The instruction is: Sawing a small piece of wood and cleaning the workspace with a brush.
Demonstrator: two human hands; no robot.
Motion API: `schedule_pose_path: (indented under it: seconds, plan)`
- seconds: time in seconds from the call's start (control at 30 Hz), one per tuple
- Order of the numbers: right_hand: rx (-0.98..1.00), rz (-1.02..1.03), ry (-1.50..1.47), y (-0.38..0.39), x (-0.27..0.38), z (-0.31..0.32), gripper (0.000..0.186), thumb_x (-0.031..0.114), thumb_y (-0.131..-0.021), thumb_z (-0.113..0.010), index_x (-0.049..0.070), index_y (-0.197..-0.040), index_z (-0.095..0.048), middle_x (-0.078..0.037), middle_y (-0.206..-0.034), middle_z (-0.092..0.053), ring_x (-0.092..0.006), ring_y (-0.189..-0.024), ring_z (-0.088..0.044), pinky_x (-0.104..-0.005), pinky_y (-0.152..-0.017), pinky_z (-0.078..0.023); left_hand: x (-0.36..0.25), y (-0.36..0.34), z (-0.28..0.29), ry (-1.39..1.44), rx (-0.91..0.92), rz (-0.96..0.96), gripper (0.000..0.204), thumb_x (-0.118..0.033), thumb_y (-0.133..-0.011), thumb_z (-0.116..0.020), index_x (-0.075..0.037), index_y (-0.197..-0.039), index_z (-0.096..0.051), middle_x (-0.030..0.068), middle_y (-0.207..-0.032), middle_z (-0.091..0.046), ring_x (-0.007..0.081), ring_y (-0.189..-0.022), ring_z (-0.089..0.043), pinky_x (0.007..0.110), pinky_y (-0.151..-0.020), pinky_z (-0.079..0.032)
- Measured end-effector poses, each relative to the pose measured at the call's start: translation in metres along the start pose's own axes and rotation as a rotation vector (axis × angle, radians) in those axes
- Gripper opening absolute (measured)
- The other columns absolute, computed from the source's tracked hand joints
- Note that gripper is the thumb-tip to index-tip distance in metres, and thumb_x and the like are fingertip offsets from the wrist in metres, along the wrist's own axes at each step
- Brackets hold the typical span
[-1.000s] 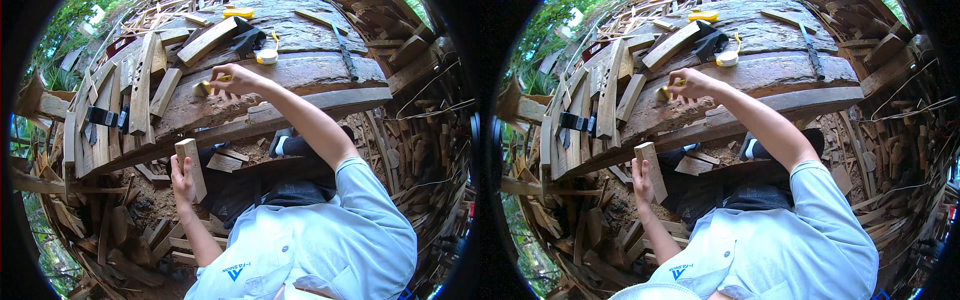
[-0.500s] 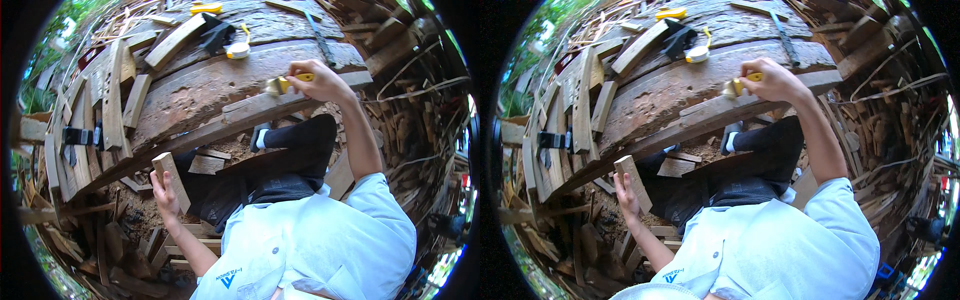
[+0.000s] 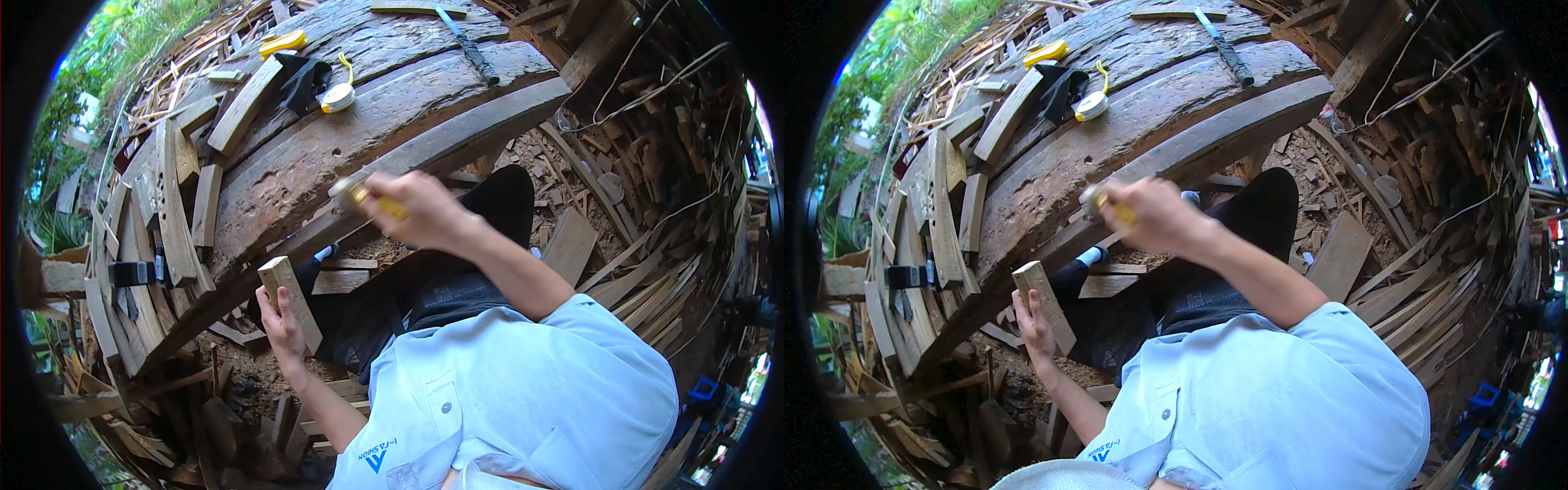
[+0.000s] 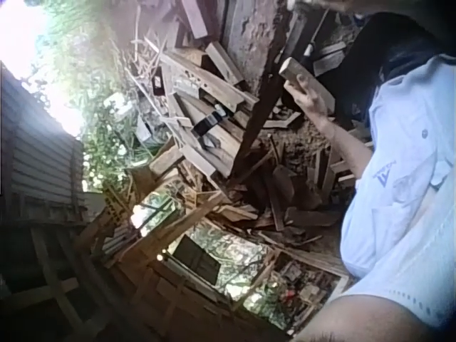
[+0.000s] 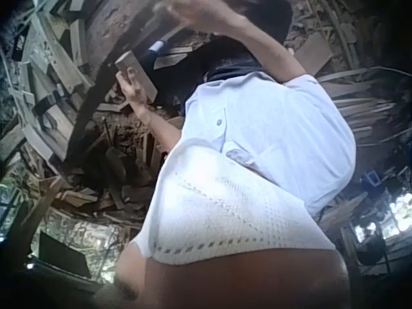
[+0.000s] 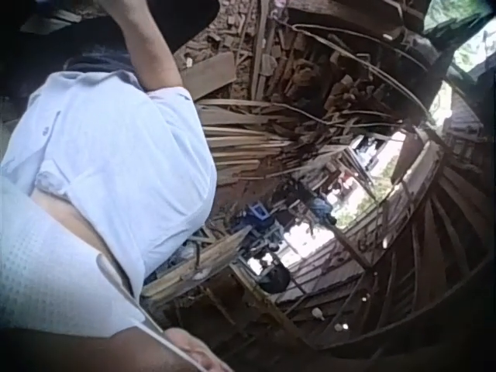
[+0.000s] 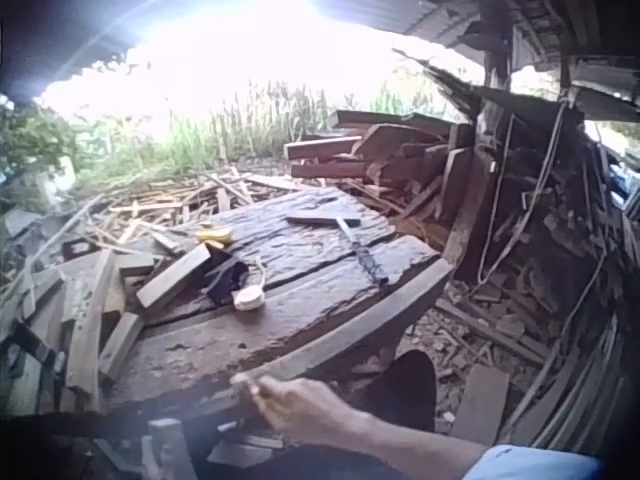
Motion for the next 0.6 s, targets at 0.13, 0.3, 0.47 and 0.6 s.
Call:
schedule_pose_path:
  seconds: [0.13,0.3,0.47,0.6]
  plan:
    - [0.023,-0.072,-0.167,0.002,-0.032,0.023,0.014,0.016,-0.100,-0.069,0.004,-0.106,-0.066,-0.014,-0.083,-0.071,-0.0213,-0.071,-0.071,-0.0360,-0.064,-0.055,-0.001,0.000,-0.001,0.006,-0.017,-0.001,0.050,-0.054,-0.107,-0.053,-0.005,-0.114,-0.051,0.0051,-0.091,-0.058,0.0135,-0.081,-0.052,0.032,-0.078,-0.046]
    - [-0.329,-0.591,0.048,0.072,-0.145,0.187,0.015,0.022,-0.104,-0.064,0.007,-0.104,-0.069,-0.004,-0.084,-0.072,-0.0097,-0.067,-0.066,-0.0254,-0.055,-0.053,0.010,0.006,0.017,-0.067,-0.069,0.085,0.057,-0.058,-0.105,-0.054,-0.003,-0.121,-0.053,0.0107,-0.095,-0.064,0.0197,-0.084,-0.059,0.035,-0.080,-0.049]
    - [-0.486,-0.545,-0.029,0.098,-0.161,0.223,0.020,0.025,-0.107,-0.060,0.006,-0.105,-0.067,-0.002,-0.082,-0.069,-0.0067,-0.066,-0.063,-0.0235,-0.052,-0.048,0.011,-0.008,0.012,-0.067,-0.045,0.054,0.061,-0.061,-0.102,-0.058,-0.004,-0.125,-0.053,0.0142,-0.097,-0.070,0.0205,-0.089,-0.065,0.036,-0.083,-0.052]
    - [-0.436,-0.300,-0.207,0.034,-0.134,0.164,0.020,0.025,-0.108,-0.060,0.008,-0.113,-0.069,-0.001,-0.086,-0.071,-0.0044,-0.067,-0.063,-0.0190,-0.053,-0.045,-0.014,-0.038,0.009,-0.038,0.024,-0.010,0.063,-0.063,-0.101,-0.057,-0.005,-0.125,-0.054,0.0128,-0.094,-0.069,0.0205,-0.085,-0.068,0.036,-0.078,-0.054]
Point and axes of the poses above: each hand's wrist, its own y-axis away from the middle knuckle, its own z-axis out of the back of the hand, x = y × z, the point moved 5 cm from there along -y, towards the middle knuckle
